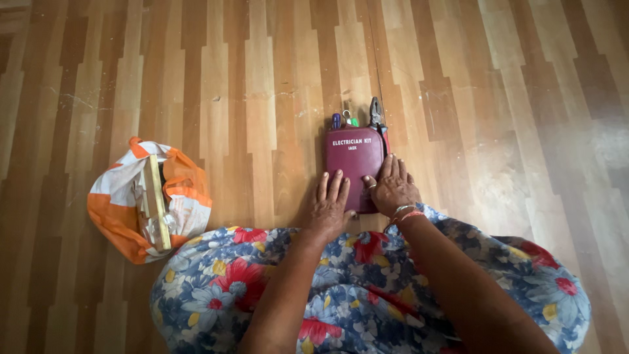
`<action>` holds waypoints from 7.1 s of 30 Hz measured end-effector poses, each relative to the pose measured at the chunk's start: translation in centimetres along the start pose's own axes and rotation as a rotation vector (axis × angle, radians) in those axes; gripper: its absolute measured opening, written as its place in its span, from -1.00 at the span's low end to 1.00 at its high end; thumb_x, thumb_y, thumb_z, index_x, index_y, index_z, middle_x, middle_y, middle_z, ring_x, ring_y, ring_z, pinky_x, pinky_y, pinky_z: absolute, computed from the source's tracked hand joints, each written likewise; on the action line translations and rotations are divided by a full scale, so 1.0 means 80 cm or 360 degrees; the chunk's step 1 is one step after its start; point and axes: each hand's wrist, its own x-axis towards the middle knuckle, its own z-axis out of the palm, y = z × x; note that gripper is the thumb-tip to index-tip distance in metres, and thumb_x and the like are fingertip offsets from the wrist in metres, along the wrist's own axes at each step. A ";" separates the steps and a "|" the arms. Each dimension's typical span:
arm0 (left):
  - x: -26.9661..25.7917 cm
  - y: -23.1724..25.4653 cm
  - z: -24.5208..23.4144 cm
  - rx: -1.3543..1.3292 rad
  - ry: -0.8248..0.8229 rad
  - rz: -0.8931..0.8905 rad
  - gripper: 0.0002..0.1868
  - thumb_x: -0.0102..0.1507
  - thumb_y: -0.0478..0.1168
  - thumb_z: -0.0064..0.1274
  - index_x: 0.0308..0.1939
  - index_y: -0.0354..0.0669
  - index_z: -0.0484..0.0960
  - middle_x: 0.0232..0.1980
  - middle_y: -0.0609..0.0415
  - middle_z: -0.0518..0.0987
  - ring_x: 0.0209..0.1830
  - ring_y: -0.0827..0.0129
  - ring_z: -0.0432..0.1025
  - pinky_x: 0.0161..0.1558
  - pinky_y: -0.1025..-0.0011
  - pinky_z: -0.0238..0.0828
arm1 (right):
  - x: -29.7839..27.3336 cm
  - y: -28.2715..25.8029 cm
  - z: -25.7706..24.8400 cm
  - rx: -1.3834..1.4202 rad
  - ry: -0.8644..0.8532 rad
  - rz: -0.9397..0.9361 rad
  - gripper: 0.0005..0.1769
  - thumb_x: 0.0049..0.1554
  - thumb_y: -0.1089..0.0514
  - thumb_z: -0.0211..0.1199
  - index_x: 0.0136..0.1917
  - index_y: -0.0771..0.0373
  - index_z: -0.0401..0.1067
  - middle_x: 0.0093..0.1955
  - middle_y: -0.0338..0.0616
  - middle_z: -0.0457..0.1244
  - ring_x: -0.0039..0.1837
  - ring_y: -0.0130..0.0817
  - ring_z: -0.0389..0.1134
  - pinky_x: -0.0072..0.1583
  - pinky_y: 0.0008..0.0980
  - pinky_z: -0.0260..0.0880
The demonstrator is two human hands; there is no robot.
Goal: The person opens a maroon electrician tool kit and removes several tools, including pliers, screwdrivers, and wrenches, placing them on the floor. They then place the tools back into the kit and close it.
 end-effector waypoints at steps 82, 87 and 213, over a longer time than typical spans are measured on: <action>0.060 -0.014 0.043 -0.1076 0.0496 -0.0357 0.07 0.31 0.30 -0.04 0.61 -0.35 -0.11 0.69 -0.28 -0.23 0.70 -0.13 -0.30 0.60 0.08 -0.30 | -0.008 -0.024 -0.005 0.0783 0.0626 0.0222 -0.32 0.19 -0.21 0.24 0.42 0.23 0.37 0.56 0.17 0.04 0.51 0.09 0.17 0.46 -0.10 0.24; 0.068 -0.044 0.009 -0.1560 0.0201 -0.0578 0.09 0.27 0.52 -0.34 0.62 -0.17 -0.09 0.70 -0.17 -0.19 0.71 0.04 -0.30 0.58 0.13 -0.33 | -0.039 -0.045 -0.042 0.1102 0.0575 0.0054 -0.38 0.19 -0.12 0.22 0.38 0.29 0.36 0.50 0.11 0.18 0.34 0.00 0.36 0.32 -0.16 0.35; 0.006 -0.011 0.022 0.0091 0.0296 -0.0081 -0.14 0.28 0.33 -0.11 0.56 0.07 0.15 0.66 -0.14 -0.07 0.61 -0.27 -0.22 0.49 -0.25 -0.41 | -0.012 -0.085 -0.071 0.0080 -0.0055 0.0247 -0.61 0.30 -0.10 0.17 0.15 0.26 0.48 0.00 0.09 0.40 -0.02 -0.12 0.45 0.03 -0.16 0.52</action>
